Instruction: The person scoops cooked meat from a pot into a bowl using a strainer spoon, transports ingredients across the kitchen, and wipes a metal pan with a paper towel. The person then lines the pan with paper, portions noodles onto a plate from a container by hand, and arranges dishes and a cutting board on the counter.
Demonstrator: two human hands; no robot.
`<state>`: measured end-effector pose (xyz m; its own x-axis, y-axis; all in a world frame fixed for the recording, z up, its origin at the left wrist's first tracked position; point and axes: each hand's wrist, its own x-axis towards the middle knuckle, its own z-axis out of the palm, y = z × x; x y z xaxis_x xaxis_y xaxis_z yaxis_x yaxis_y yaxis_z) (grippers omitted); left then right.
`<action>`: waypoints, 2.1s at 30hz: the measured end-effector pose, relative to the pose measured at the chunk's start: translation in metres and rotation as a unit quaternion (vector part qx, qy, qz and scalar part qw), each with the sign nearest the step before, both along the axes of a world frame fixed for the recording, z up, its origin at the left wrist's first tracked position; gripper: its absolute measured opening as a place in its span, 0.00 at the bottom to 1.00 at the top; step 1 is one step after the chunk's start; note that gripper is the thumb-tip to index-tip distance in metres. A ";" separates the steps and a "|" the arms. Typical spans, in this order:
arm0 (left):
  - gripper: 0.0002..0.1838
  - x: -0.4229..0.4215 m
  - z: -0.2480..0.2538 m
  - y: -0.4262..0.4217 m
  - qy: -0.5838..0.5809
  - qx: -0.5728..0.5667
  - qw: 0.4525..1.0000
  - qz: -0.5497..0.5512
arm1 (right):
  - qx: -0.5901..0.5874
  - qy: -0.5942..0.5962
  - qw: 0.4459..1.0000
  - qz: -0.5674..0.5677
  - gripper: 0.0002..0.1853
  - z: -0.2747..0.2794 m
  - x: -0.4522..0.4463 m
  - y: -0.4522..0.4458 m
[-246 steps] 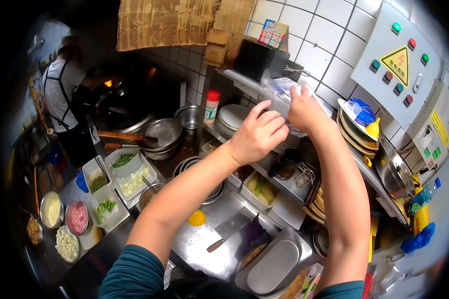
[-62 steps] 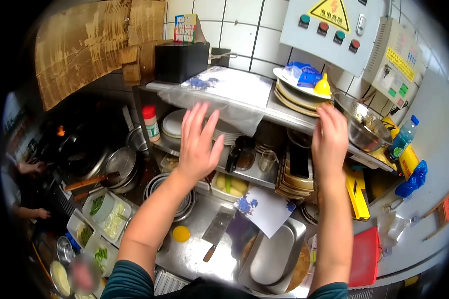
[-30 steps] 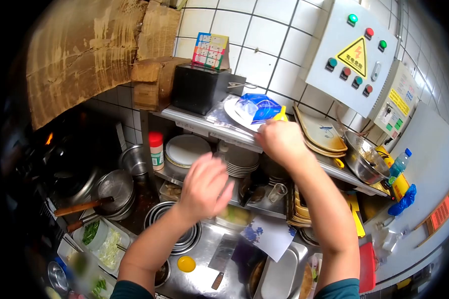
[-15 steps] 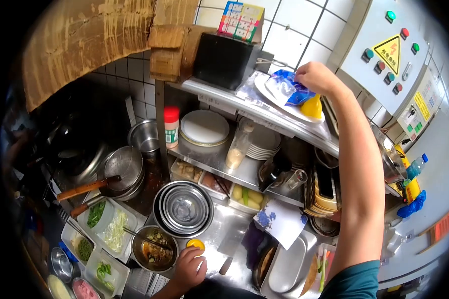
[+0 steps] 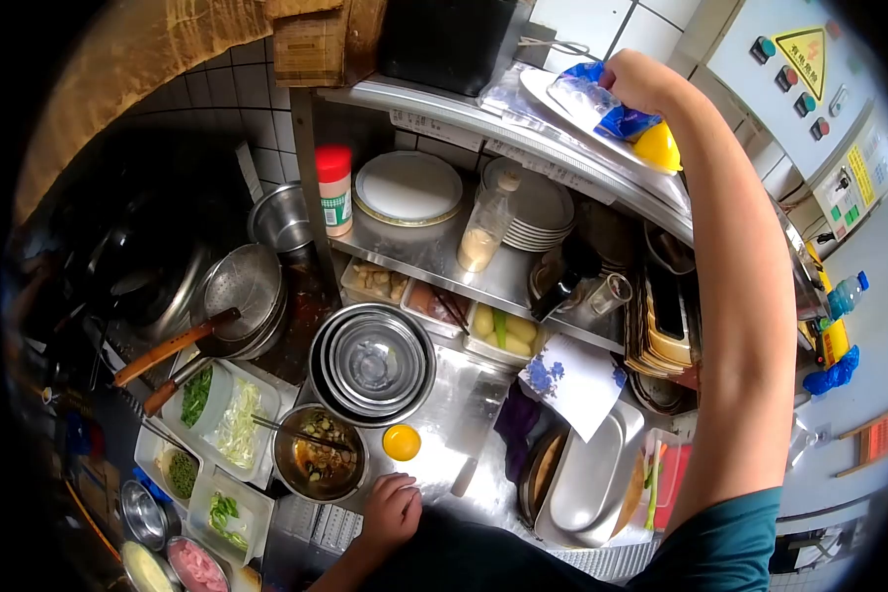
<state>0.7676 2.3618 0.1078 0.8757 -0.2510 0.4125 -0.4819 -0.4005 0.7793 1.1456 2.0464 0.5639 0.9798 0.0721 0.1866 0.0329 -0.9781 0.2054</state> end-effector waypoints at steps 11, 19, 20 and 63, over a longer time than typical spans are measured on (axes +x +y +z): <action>0.07 -0.011 -0.037 -0.004 -0.148 0.135 0.980 -0.011 | 0.026 -0.136 0.987 0.076 0.12 0.028 -0.014 -0.010; 0.08 -0.011 -0.024 -0.008 -0.085 0.212 0.972 -0.055 | 0.098 -0.281 0.948 0.114 0.11 0.031 -0.017 -0.031; 0.09 -0.008 -0.017 -0.011 -0.024 0.227 0.970 -0.079 | 0.091 -0.286 0.947 0.110 0.12 0.032 -0.020 -0.032; 0.30 -0.089 -0.099 -0.286 0.412 0.020 0.895 -0.172 | 0.213 0.096 0.966 -0.108 0.15 -0.544 -0.558 -0.184</action>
<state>0.6783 2.0763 0.0084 0.7466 -0.5638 -0.3531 0.1501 -0.3742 0.9151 0.5877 1.8628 0.0201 0.9828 -0.1818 -0.0334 -0.1848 -0.9608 -0.2066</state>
